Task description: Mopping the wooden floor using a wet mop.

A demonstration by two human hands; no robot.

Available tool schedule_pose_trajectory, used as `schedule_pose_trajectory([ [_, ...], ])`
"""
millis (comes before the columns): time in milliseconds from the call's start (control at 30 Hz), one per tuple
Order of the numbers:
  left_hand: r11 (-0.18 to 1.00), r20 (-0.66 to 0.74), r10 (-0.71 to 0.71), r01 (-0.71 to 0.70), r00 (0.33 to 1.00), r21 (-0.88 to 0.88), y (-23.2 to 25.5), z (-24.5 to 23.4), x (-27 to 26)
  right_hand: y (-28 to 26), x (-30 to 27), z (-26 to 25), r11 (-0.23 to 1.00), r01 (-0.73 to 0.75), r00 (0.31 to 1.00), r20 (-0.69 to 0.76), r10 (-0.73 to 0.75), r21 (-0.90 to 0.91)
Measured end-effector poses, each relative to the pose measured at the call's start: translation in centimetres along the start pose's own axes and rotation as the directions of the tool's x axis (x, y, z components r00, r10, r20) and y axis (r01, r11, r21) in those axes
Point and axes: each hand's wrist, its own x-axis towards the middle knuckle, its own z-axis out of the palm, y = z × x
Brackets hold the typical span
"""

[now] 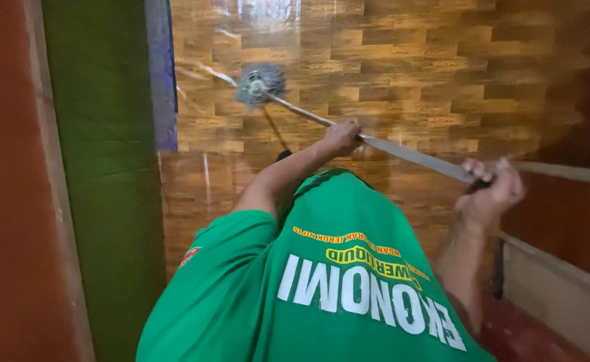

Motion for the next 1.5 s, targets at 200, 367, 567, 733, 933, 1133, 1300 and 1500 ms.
schedule_pose_trajectory([
  [200,0.975,0.004,-0.221,0.221,0.975,-0.019,-9.1,-3.0,-5.0,7.1,-2.5,6.0,0.975,-0.221,0.971,0.092,0.222,-0.016],
  [367,0.914,0.118,-0.406,0.403,0.906,0.051,-15.4,-3.9,-8.3,9.8,-5.2,10.4,0.938,-0.343,0.916,0.205,0.344,-0.040],
  [567,0.904,0.161,-0.427,0.426,0.890,0.046,-15.1,-4.7,-8.4,8.4,-6.1,11.4,0.931,-0.360,0.914,0.177,0.364,-0.057],
  [733,0.936,0.237,-0.346,0.351,0.908,0.020,-8.9,-4.6,-5.3,3.5,-4.4,8.5,0.951,-0.290,0.957,-0.063,0.285,-0.105],
  [933,0.994,0.301,0.016,0.017,0.954,-0.108,3.2,-4.7,-2.0,-4.9,-5.2,-0.6,0.971,-0.029,0.992,-0.126,-0.001,-0.237],
  [1133,0.962,0.423,0.258,-0.273,0.869,-0.026,14.0,-3.0,0.7,-11.2,-10.4,-6.7,0.936,0.072,0.934,-0.307,-0.184,-0.344],
  [1300,0.819,0.101,0.571,-0.557,0.815,-0.137,15.3,4.7,3.0,-13.1,-13.6,-4.1,0.806,0.189,0.884,-0.260,-0.389,-0.561],
  [1500,0.913,0.498,0.387,-0.398,0.776,-0.089,17.4,1.1,3.1,-11.4,-13.3,-7.5,0.900,0.206,0.818,-0.438,-0.374,-0.383],
])
